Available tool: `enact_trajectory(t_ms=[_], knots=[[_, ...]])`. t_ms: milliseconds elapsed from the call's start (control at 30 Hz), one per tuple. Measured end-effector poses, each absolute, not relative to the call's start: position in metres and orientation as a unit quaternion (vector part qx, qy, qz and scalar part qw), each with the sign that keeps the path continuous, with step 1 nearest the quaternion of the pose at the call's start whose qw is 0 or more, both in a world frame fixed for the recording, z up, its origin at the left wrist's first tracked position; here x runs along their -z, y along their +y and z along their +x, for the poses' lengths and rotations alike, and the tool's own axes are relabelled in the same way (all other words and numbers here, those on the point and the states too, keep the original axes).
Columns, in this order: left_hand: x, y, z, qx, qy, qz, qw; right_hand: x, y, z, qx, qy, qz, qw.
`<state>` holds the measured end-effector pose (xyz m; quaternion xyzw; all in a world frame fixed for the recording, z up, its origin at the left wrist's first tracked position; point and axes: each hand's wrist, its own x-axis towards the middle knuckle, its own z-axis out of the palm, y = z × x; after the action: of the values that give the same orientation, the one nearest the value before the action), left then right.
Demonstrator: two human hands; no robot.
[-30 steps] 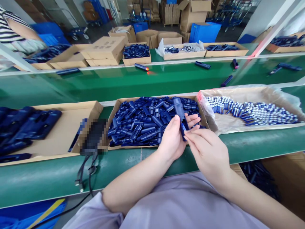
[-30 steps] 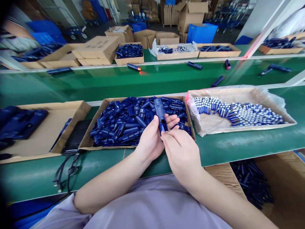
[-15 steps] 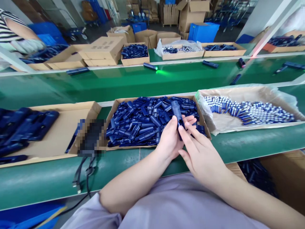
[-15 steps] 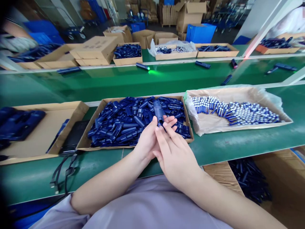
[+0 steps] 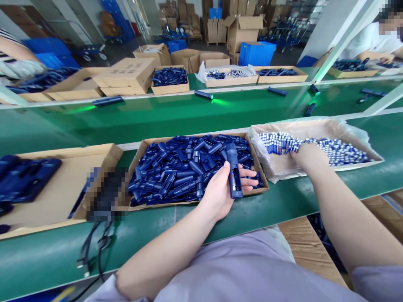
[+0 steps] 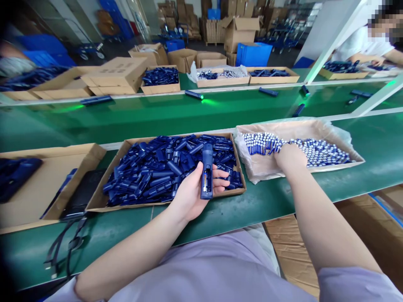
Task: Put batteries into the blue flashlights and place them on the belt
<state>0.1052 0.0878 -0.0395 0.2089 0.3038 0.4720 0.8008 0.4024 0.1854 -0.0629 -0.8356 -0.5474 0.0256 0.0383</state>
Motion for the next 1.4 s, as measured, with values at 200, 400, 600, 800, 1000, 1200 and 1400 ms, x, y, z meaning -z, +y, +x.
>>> enact_trajectory(t_ms=[200,400,600,800,1000,1200,1400], knots=[[0.039,0.089,0.104,-0.458,0.309,0.206,0.807,0.054,0.184,0.385,-0.045,-0.512,-0.858,-0.02],[0.042,0.088,0.106,-0.494,0.285,0.21,0.794,0.012,0.121,0.341,-0.053,-0.587,-0.803,0.088],[0.046,0.087,0.11,-0.504,0.28,0.208,0.79,0.019,0.052,0.273,-0.152,-0.776,-0.527,0.312],[0.047,0.088,0.109,-0.491,0.279,0.209,0.799,0.035,0.065,0.258,-0.024,-0.809,-0.473,0.349],[0.049,0.087,0.11,-0.485,0.269,0.191,0.81,0.04,0.062,0.254,0.026,-0.789,-0.458,0.409],[0.052,0.087,0.111,-0.492,0.268,0.171,0.811,0.039,0.06,0.251,-0.04,-0.813,-0.46,0.355],[0.041,0.095,0.102,-0.429,0.262,0.114,0.857,0.026,0.112,0.324,0.046,-0.679,-0.676,0.281]])
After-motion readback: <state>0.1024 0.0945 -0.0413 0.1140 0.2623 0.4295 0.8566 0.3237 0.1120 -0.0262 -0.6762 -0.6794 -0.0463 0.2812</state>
